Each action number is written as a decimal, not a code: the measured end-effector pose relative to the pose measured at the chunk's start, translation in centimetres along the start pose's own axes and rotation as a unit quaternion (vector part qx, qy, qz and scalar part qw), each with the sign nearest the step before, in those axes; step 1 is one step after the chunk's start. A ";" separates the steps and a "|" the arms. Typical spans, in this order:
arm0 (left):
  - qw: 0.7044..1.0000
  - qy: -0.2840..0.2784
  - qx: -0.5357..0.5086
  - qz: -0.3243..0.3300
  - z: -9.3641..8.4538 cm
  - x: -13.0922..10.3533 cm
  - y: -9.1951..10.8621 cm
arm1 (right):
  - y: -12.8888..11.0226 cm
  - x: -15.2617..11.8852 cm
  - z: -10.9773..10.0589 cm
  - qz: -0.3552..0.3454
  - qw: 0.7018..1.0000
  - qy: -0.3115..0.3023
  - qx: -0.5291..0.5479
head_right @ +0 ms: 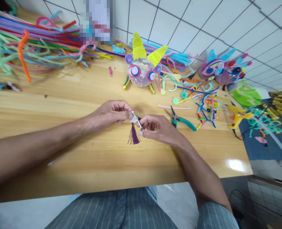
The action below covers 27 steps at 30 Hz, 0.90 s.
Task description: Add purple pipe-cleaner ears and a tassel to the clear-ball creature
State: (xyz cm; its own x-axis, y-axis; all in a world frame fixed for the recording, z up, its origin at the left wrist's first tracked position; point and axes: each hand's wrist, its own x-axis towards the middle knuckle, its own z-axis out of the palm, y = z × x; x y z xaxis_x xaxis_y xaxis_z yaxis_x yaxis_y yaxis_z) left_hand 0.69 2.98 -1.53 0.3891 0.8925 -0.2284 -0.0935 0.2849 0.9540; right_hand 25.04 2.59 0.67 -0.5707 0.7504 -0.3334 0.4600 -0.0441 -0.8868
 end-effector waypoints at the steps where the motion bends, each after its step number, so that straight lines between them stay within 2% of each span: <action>1: 1.000 0.000 0.001 -0.002 0.0 0.0 0.1 | 0.0 0.0 0.0 -0.001 1.000 0.001 -0.001; 27: 1.000 -0.015 0.009 -0.005 -0.1 0.1 0.2 | -0.2 0.1 0.0 0.011 1.000 -0.012 0.021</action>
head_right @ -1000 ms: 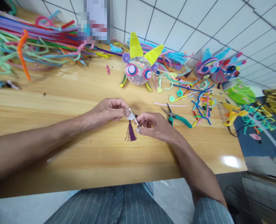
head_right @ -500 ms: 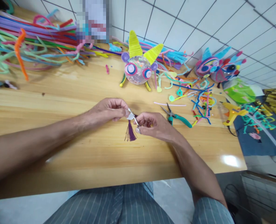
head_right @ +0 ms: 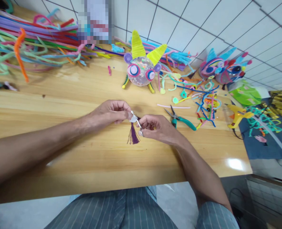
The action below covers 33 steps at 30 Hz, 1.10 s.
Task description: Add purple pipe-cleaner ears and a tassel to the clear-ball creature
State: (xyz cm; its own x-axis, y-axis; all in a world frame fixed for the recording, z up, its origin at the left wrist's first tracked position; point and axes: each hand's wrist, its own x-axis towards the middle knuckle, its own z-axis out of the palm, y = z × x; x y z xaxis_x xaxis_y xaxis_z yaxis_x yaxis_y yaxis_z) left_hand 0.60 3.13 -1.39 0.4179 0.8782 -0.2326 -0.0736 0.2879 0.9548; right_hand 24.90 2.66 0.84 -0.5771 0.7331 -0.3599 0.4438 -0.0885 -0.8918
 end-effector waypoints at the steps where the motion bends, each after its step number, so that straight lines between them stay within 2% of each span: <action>1: 1.000 0.000 -0.002 0.001 0.0 0.0 0.0 | 0.0 0.0 0.0 0.000 1.000 0.002 0.000; 10: 1.000 0.000 -0.013 0.007 0.0 0.0 -0.2 | 0.3 0.2 0.1 -0.008 1.000 0.009 0.001; 24: 1.000 -0.011 0.003 0.013 -0.3 0.1 -0.3 | 0.1 0.3 0.0 0.002 0.999 -0.026 0.036; 33: 1.000 -0.004 -0.001 -0.001 -0.1 0.0 0.1 | 0.5 0.2 0.0 -0.001 0.999 -0.016 0.035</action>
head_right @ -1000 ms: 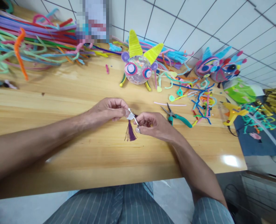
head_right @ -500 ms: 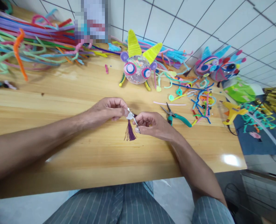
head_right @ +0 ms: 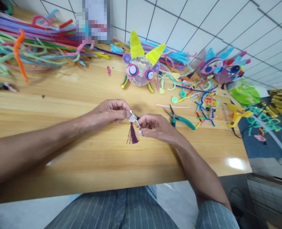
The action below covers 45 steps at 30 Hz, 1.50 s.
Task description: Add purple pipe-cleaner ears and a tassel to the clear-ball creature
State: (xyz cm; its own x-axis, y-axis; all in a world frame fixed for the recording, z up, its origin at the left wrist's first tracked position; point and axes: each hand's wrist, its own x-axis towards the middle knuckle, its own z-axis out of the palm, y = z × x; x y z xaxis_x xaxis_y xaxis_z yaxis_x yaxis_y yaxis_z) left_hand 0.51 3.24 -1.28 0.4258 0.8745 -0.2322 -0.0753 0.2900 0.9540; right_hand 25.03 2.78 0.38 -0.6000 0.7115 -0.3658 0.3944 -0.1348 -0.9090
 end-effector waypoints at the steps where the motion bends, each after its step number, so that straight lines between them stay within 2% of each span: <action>1: 1.000 -0.001 -0.003 0.004 0.0 0.0 -0.1 | 0.1 0.0 0.0 -0.003 1.000 0.003 -0.001; 14: 0.997 0.048 -0.065 0.014 0.5 -0.1 -0.7 | 0.9 0.2 0.9 -0.037 0.998 0.056 0.001; 28: 0.990 0.030 -0.139 0.016 0.9 -0.2 -1.5 | 0.9 0.4 1.7 -0.056 0.994 0.094 -0.005; 45: 0.984 0.043 -0.171 0.004 1.3 -0.5 -0.7 | 1.5 0.5 1.7 -0.052 0.995 0.080 0.022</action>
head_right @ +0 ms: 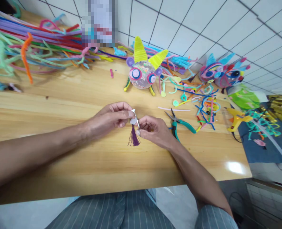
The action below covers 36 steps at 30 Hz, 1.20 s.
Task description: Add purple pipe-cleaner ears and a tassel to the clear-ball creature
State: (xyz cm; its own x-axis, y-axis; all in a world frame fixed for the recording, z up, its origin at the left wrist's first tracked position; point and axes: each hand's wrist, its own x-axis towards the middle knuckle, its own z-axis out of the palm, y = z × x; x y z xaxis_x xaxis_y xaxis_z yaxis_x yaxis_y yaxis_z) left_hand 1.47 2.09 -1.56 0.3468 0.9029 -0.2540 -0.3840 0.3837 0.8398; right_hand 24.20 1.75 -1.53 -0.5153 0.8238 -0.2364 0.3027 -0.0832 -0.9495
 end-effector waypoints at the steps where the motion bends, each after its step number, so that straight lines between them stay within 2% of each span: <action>1: 1.000 0.002 0.004 0.000 0.0 0.0 0.0 | 0.0 0.0 0.0 0.001 1.000 -0.003 0.000; 19: 0.998 -0.008 0.069 0.002 -0.5 0.4 -0.1 | -0.1 -0.1 -0.4 0.010 1.000 -0.025 0.004; 36: 0.997 -0.025 0.074 -0.001 -0.6 0.4 0.2 | 0.1 -0.1 -0.7 0.011 0.999 -0.043 0.016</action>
State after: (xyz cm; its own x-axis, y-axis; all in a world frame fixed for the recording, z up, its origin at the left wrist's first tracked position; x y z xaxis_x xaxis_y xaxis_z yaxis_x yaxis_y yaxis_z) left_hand 1.04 2.66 -1.73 0.3910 0.8897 -0.2355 -0.2541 0.3503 0.9015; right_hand 24.88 2.09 -1.49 -0.5765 0.7699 -0.2735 0.2905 -0.1197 -0.9494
